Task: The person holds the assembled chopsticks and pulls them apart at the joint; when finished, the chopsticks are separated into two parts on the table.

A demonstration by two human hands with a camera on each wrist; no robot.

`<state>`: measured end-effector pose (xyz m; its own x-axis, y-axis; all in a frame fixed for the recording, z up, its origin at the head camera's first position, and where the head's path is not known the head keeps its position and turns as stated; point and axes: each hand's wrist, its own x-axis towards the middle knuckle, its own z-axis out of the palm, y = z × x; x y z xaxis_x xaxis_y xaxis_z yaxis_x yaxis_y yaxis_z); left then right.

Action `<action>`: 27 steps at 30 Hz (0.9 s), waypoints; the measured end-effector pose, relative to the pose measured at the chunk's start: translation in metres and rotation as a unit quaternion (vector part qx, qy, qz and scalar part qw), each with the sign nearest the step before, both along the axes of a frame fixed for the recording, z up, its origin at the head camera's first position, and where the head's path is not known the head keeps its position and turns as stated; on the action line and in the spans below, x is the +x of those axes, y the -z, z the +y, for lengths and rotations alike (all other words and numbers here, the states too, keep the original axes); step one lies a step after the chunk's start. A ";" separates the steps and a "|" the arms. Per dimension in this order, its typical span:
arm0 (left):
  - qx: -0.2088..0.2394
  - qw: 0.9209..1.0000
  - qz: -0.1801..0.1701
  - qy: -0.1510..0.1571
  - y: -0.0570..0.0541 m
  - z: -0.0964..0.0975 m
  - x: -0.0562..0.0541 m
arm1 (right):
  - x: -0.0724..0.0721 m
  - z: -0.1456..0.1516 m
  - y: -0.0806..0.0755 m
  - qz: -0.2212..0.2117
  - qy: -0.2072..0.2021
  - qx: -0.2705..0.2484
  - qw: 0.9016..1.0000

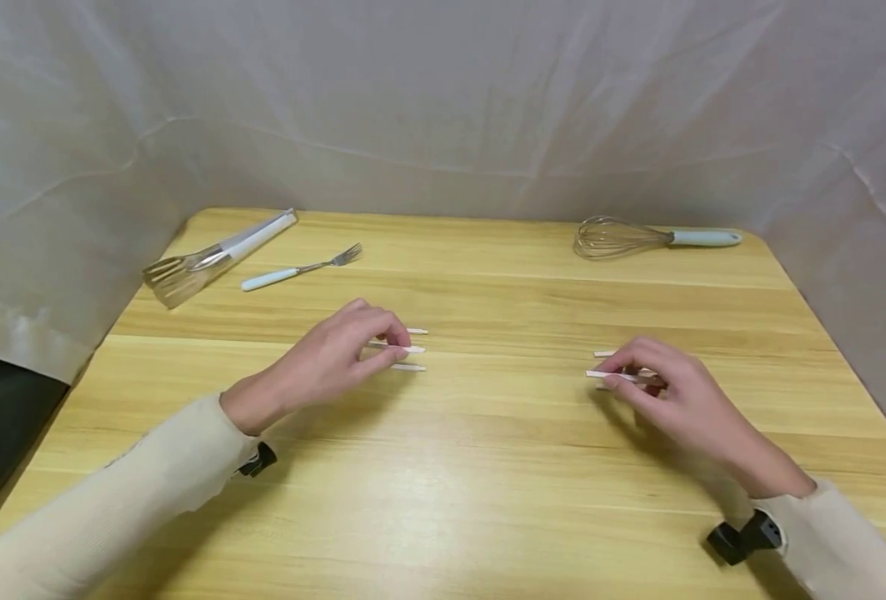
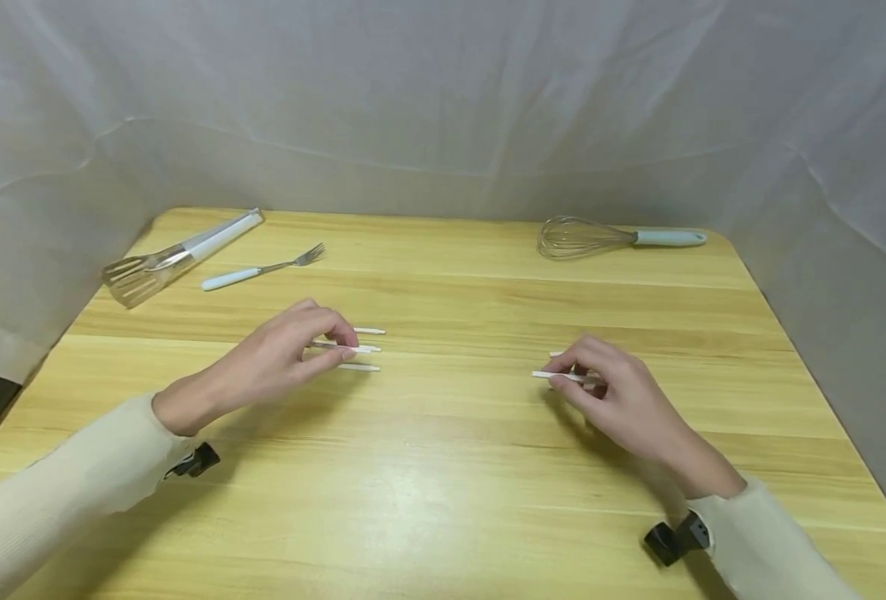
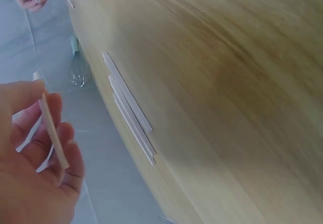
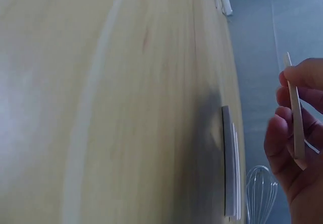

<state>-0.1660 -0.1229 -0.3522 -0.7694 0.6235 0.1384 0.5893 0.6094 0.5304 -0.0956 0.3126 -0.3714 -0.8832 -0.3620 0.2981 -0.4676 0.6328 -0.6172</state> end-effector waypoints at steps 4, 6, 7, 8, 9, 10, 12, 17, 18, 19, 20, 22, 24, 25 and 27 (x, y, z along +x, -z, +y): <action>-0.017 1.000 0.015 0.017 0.002 -0.003 0.001 | 0.001 0.004 0.002 -0.002 0.010 0.013 1.000; -0.024 0.999 0.015 0.027 0.004 -0.004 0.002 | 0.003 0.006 0.002 -0.001 0.015 0.019 1.000; -0.028 0.999 0.012 0.032 0.004 -0.004 0.002 | 0.003 0.007 0.003 0.002 0.017 0.023 1.000; -0.033 0.999 0.010 0.038 0.006 -0.004 0.003 | 0.004 0.007 0.003 0.002 0.018 0.025 1.000; -0.038 0.998 0.006 0.043 0.007 -0.004 0.003 | 0.004 0.008 0.004 0.002 0.019 0.027 0.999; -0.042 0.998 0.003 0.047 0.008 -0.004 0.003 | 0.005 0.009 0.005 0.002 0.020 0.031 0.999; -0.050 0.997 -0.004 0.055 0.010 -0.003 0.005 | 0.005 0.010 0.006 -0.004 0.021 0.036 0.999; -0.060 0.996 -0.007 0.073 0.013 0.001 0.007 | 0.007 0.014 0.010 -0.036 0.033 0.056 0.997; -0.062 0.995 -0.008 0.076 0.013 0.002 0.007 | 0.007 0.015 0.011 -0.042 0.037 0.059 0.997; -0.064 0.995 -0.011 0.077 0.014 0.002 0.008 | 0.007 0.016 0.011 -0.045 0.039 0.063 0.996; -0.066 0.995 -0.017 0.078 0.013 0.003 0.008 | 0.007 0.016 0.012 -0.049 0.042 0.064 0.996; -0.073 0.994 -0.028 0.078 0.014 0.003 0.008 | 0.007 0.017 0.014 -0.052 0.045 0.066 0.995; -0.078 0.993 -0.036 0.078 0.015 0.003 0.009 | 0.006 0.019 0.016 -0.055 0.049 0.065 0.995; -0.080 0.993 -0.038 0.078 0.015 0.002 0.009 | 0.006 0.019 0.017 -0.056 0.051 0.065 0.995; -0.083 0.993 -0.039 0.078 0.017 0.002 0.009 | 0.006 0.020 0.018 -0.055 0.054 0.067 0.995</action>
<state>-0.1567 -0.1207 -0.3690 -0.6658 0.7454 -0.0322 0.6449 0.5967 0.4775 -0.0897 0.3328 -0.3898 -0.9438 -0.2926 0.1537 -0.3267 0.7554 -0.5680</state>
